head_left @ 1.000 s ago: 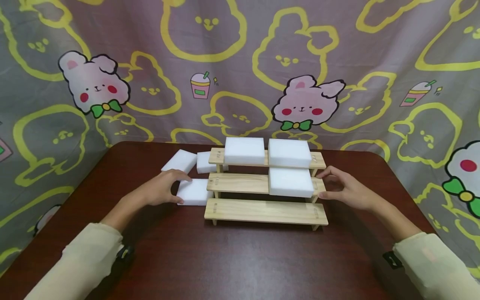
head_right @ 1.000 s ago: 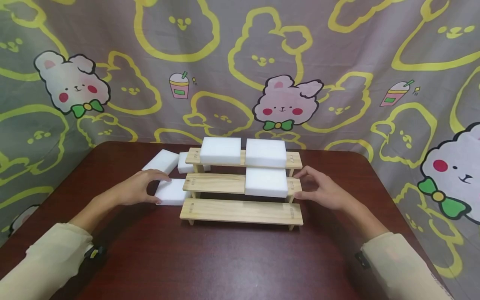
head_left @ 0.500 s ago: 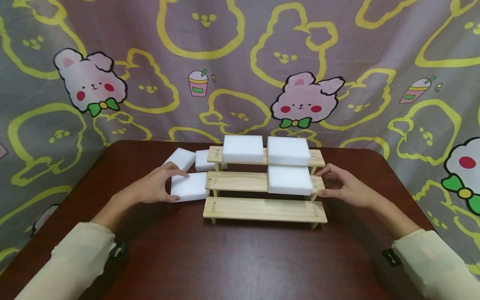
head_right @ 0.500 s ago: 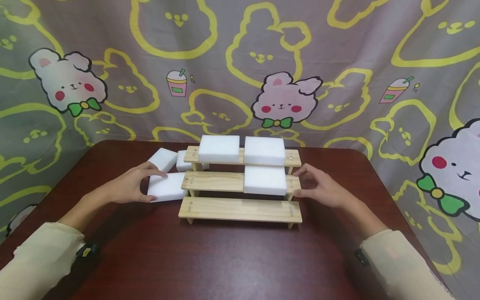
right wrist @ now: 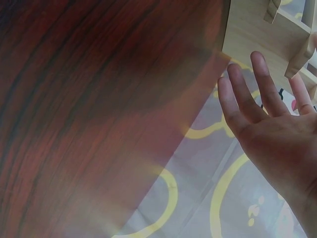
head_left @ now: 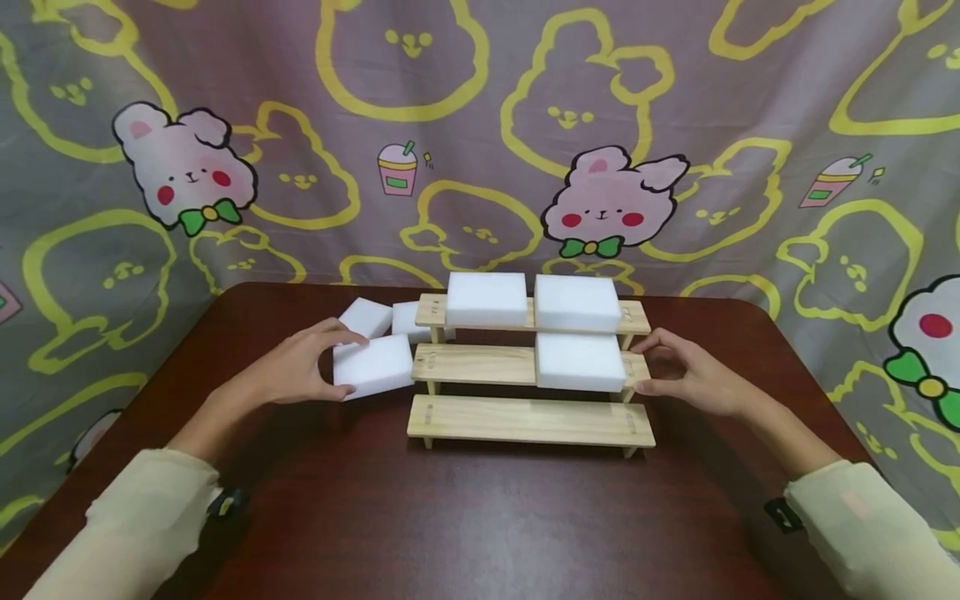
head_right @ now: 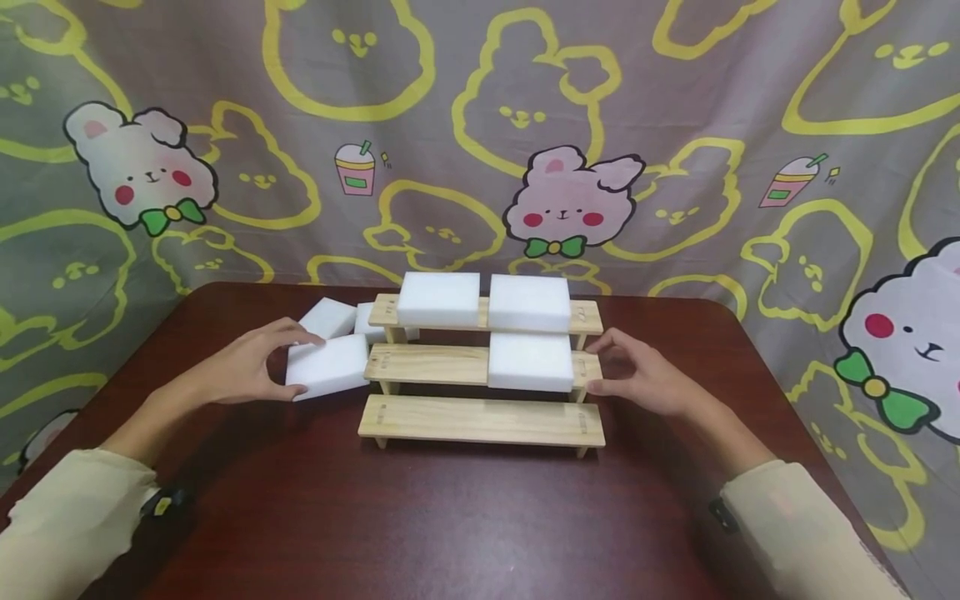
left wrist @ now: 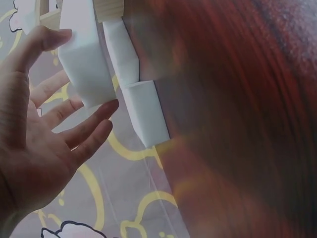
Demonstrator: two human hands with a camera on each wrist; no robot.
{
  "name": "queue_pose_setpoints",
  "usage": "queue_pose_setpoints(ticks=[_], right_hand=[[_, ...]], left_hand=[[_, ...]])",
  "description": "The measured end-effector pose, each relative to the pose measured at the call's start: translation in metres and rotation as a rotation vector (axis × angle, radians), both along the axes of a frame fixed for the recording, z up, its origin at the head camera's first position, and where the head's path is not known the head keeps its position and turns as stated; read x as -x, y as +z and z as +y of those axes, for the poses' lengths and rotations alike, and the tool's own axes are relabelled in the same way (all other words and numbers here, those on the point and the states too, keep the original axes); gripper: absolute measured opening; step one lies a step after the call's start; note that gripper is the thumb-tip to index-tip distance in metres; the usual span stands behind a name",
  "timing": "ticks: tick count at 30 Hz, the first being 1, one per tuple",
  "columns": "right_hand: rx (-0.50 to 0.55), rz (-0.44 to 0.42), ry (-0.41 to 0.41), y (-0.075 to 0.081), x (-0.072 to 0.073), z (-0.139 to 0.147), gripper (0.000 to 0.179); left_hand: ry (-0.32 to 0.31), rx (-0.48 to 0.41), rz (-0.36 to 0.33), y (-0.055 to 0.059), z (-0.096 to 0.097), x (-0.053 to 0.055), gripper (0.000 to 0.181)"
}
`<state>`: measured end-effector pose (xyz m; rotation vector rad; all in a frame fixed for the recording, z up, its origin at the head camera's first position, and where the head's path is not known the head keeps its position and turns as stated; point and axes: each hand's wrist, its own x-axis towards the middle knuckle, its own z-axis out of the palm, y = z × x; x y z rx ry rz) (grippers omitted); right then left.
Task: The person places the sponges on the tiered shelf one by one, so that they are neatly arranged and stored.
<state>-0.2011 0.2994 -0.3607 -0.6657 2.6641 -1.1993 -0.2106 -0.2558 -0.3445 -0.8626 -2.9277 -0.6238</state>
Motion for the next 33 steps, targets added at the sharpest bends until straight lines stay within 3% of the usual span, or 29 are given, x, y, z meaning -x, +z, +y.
queue_pose_setpoints(ticks=[5, 12, 18, 23, 33], right_hand=[[-0.001, 0.003, 0.002, 0.0, 0.001, 0.0, 0.044], [-0.007, 0.006, 0.004, 0.001, 0.0, 0.0, 0.045], [-0.006, -0.004, -0.001, 0.001, 0.001, 0.0, 0.044], [-0.006, -0.003, -0.001, 0.002, 0.001, -0.001, 0.044], [-0.012, -0.011, -0.005, 0.001, 0.0, 0.0, 0.045]], left_hand=[[-0.002, -0.025, 0.012, 0.004, -0.005, 0.0, 0.065], [0.018, -0.095, -0.021, 0.007, -0.013, -0.002, 0.066], [0.025, -0.103, 0.014, 0.015, -0.017, -0.005, 0.06], [0.018, -0.094, 0.048, 0.022, -0.015, -0.007, 0.058], [-0.034, -0.135, 0.028, 0.028, -0.008, -0.012, 0.057]])
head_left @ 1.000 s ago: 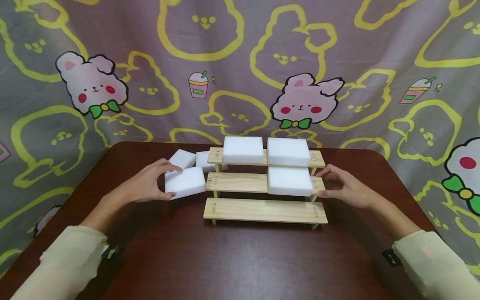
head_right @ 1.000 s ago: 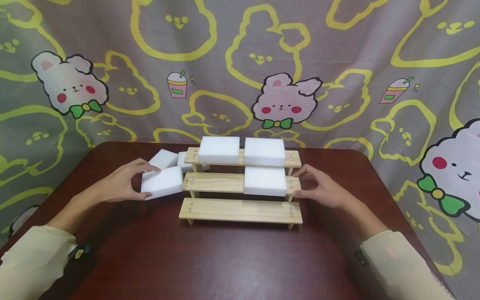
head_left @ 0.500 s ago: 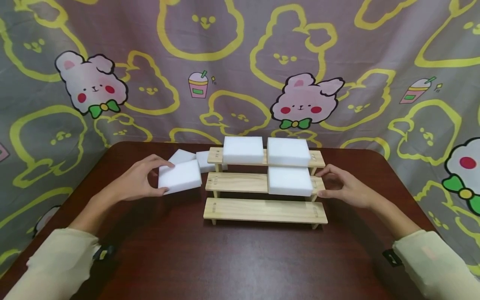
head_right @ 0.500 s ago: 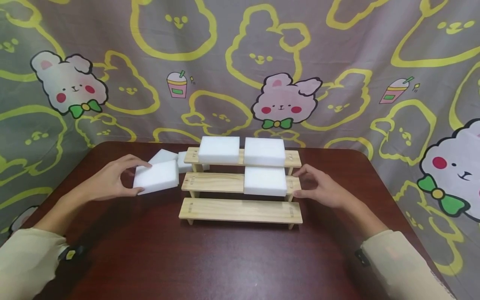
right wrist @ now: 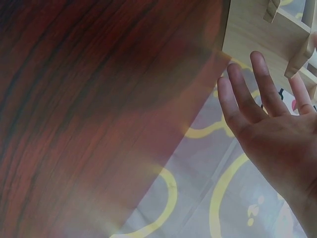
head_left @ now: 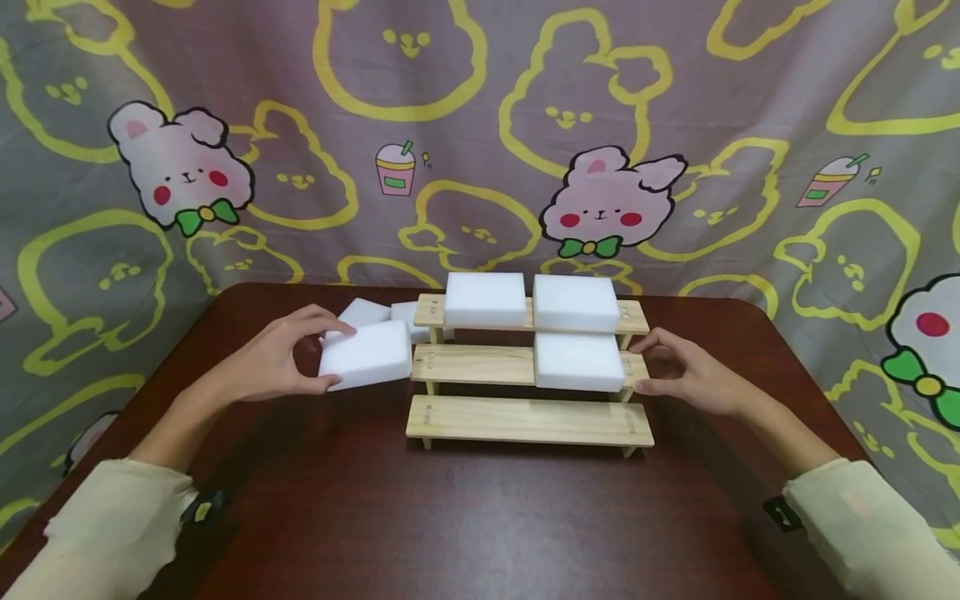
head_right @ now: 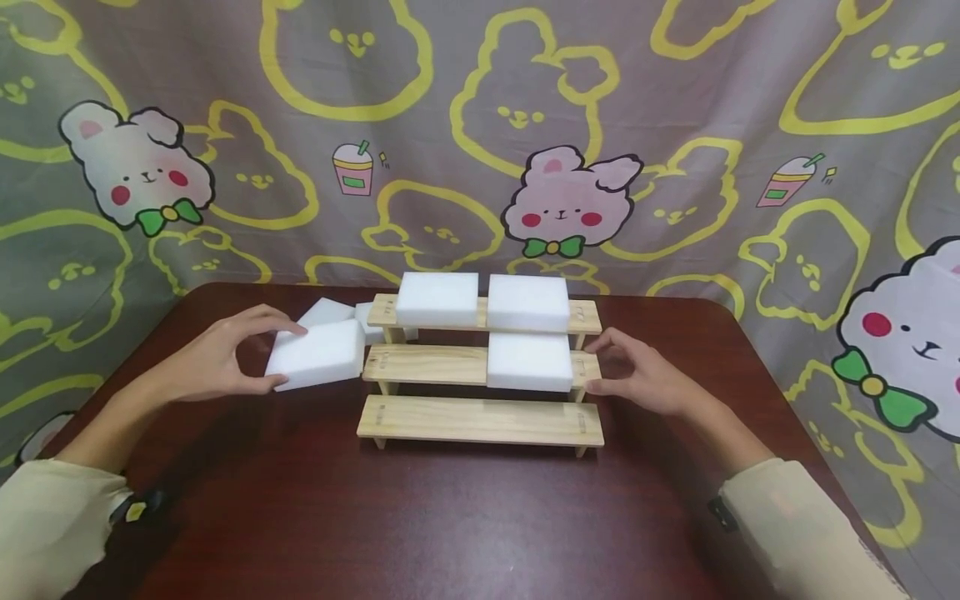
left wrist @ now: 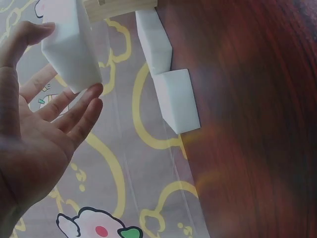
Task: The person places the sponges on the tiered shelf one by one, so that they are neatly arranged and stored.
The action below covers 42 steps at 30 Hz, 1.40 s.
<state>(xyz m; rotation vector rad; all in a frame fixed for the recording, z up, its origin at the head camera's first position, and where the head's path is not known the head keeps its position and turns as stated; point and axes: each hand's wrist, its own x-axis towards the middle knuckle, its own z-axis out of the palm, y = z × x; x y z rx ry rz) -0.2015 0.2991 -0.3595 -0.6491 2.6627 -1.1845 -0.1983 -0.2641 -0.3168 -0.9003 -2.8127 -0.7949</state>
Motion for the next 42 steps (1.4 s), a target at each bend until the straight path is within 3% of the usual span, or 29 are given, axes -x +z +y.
queue_pose_setpoints(ticks=[10, 22, 30, 42], right_hand=[[0.003, 0.0, -0.002, -0.001, 0.0, 0.0, 0.045], [0.003, 0.0, 0.003, 0.002, -0.001, 0.0, 0.044], [0.006, 0.001, 0.006, 0.0, 0.0, 0.0, 0.044], [0.001, 0.0, 0.0, 0.0, -0.001, 0.0, 0.045]], left_hand=[[-0.061, -0.041, -0.043, 0.001, 0.012, -0.002, 0.057], [-0.119, -0.073, -0.054, -0.012, 0.035, 0.002, 0.055], [-0.13, -0.047, -0.015, -0.017, 0.051, 0.004, 0.054], [-0.165, -0.077, 0.018, -0.018, 0.069, 0.005, 0.048]])
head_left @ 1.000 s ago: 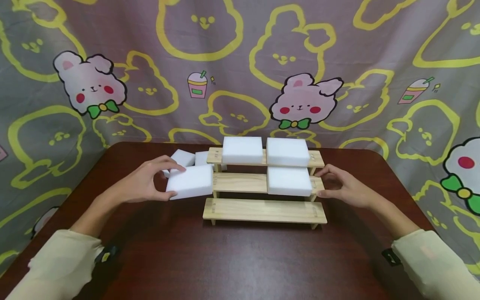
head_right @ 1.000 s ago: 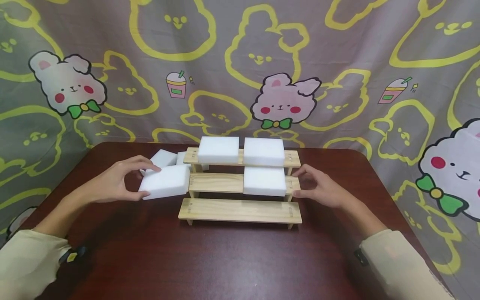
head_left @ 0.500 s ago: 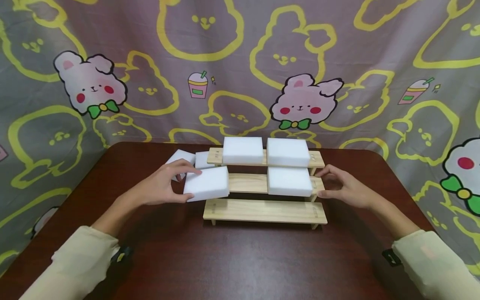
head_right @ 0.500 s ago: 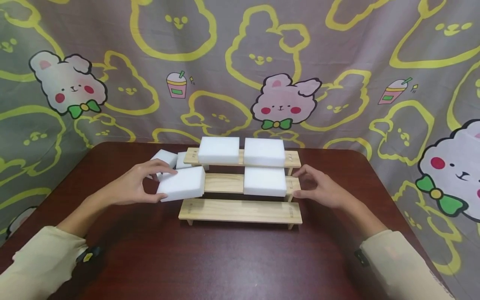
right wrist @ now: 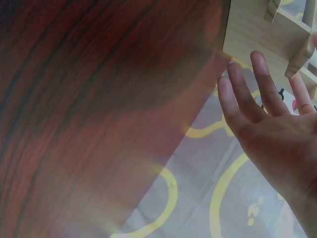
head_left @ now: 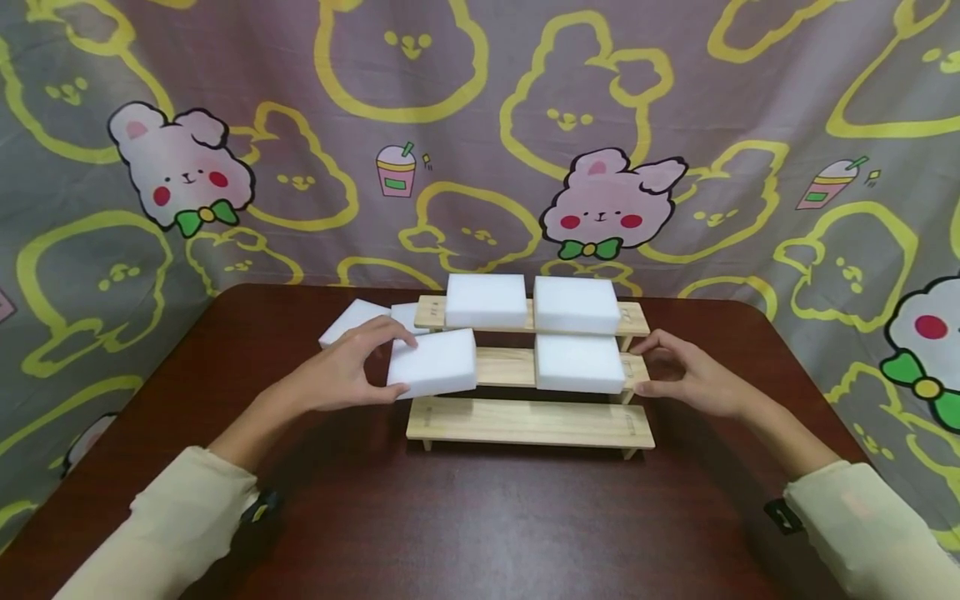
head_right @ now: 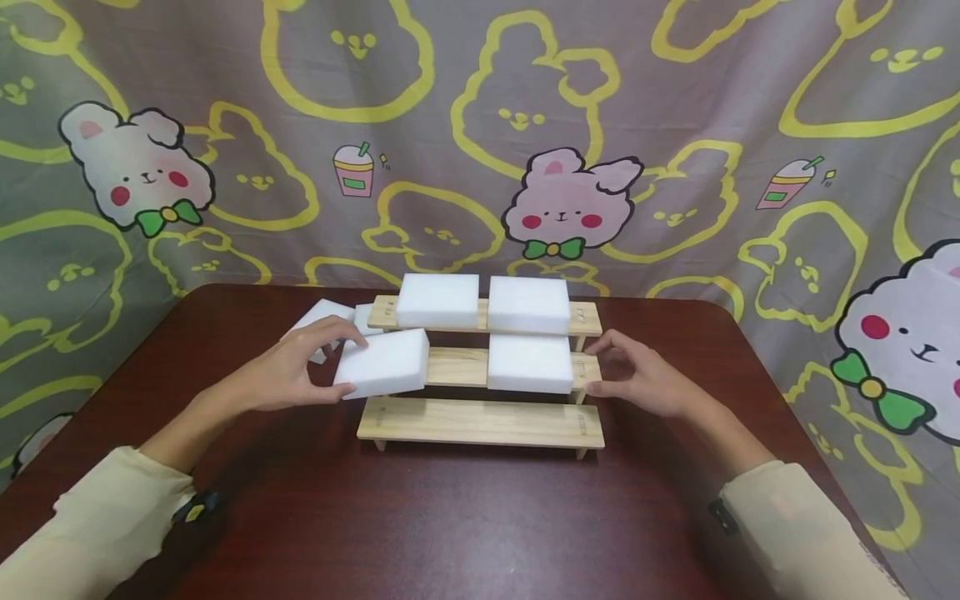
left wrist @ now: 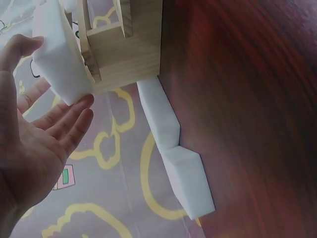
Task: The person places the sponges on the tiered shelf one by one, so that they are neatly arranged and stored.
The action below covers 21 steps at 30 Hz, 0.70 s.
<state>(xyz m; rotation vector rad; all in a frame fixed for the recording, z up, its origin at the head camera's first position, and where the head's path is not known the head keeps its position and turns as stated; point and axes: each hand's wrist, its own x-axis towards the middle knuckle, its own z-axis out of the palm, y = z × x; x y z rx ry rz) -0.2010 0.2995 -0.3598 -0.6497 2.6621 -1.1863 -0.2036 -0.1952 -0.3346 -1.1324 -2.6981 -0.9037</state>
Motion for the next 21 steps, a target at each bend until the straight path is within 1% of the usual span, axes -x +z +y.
queue_pose_setpoints(ticks=[8, 13, 17, 21], right_hand=[[0.009, -0.001, 0.004, -0.001, 0.0, 0.0, 0.044], [0.011, -0.002, 0.004, -0.001, 0.0, 0.0, 0.044], [0.008, 0.004, 0.004, -0.001, 0.0, 0.0, 0.044], [0.014, 0.007, 0.005, -0.001, 0.0, 0.0, 0.043]], left_hand=[[-0.024, -0.056, 0.021, -0.004, 0.012, 0.0, 0.045], [-0.004, -0.088, 0.022, -0.006, 0.019, -0.002, 0.045], [0.022, -0.094, 0.024, -0.009, 0.023, -0.004, 0.045], [0.027, -0.101, 0.038, -0.013, 0.03, -0.008, 0.044]])
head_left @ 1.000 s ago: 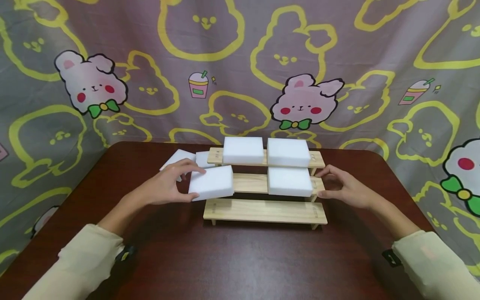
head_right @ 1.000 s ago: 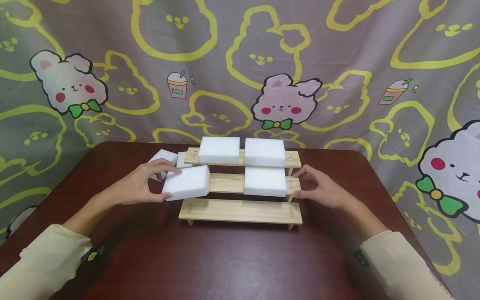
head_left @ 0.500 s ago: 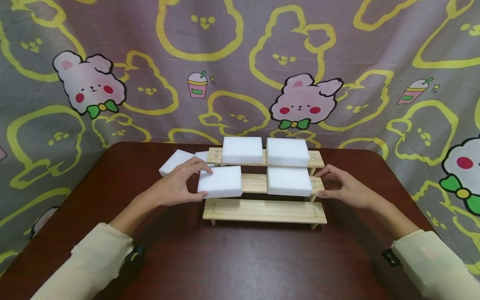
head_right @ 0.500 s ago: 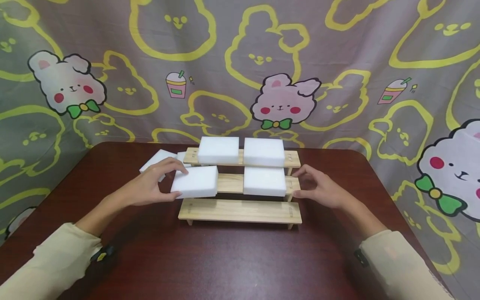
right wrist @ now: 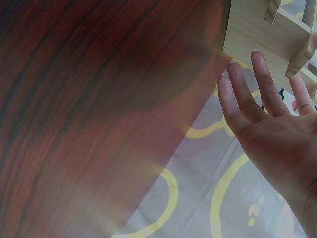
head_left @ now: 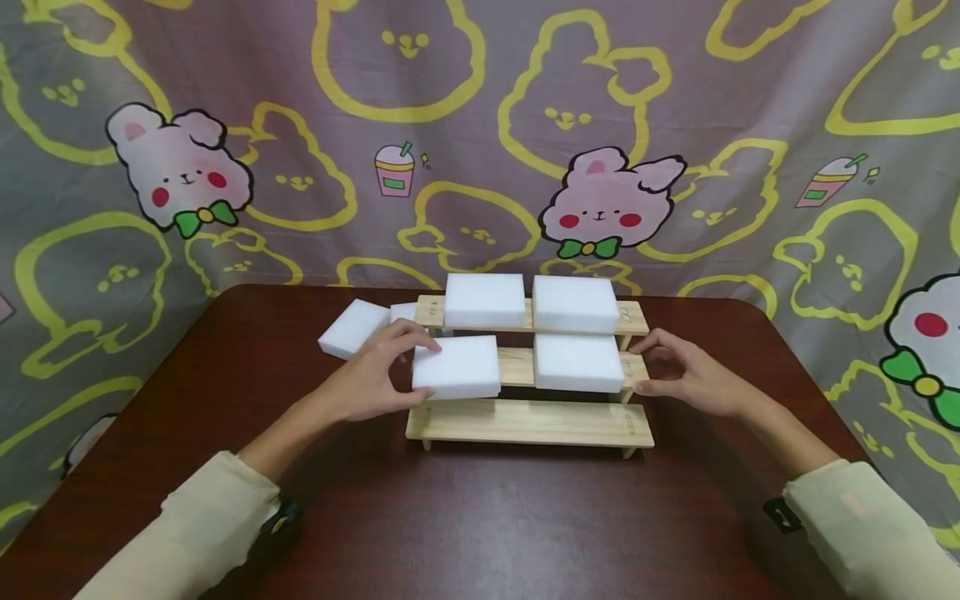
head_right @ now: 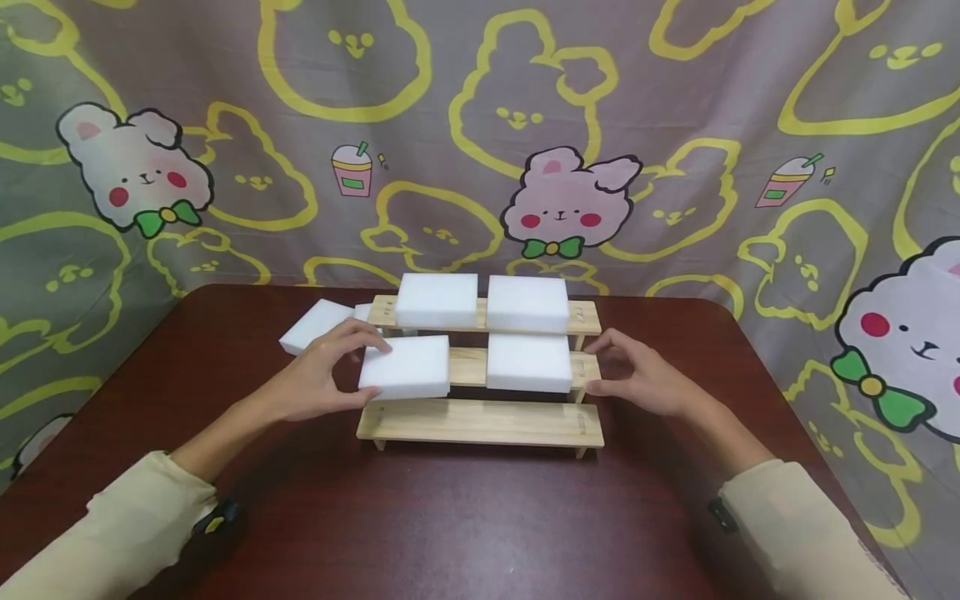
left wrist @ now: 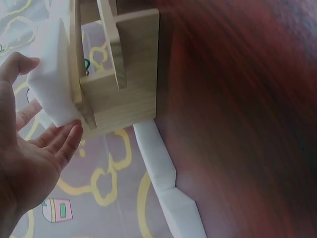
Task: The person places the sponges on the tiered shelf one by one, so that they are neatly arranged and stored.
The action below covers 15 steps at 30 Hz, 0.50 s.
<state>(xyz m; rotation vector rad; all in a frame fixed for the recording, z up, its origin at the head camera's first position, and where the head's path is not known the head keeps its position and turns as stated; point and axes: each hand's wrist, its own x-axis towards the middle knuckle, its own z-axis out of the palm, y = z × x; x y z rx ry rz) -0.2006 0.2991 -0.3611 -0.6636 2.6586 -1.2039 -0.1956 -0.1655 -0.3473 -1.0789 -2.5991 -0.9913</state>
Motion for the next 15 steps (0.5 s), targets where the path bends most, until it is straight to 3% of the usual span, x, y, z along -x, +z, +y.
queue_pose_setpoints(ticks=[8, 15], right_hand=[[0.015, -0.015, 0.0, 0.001, -0.001, 0.0, 0.043], [0.021, -0.018, 0.0, 0.001, -0.001, 0.0, 0.043]], left_hand=[[-0.021, -0.037, 0.022, -0.003, 0.015, -0.004, 0.044], [0.002, -0.024, 0.039, -0.002, 0.024, -0.005, 0.045]])
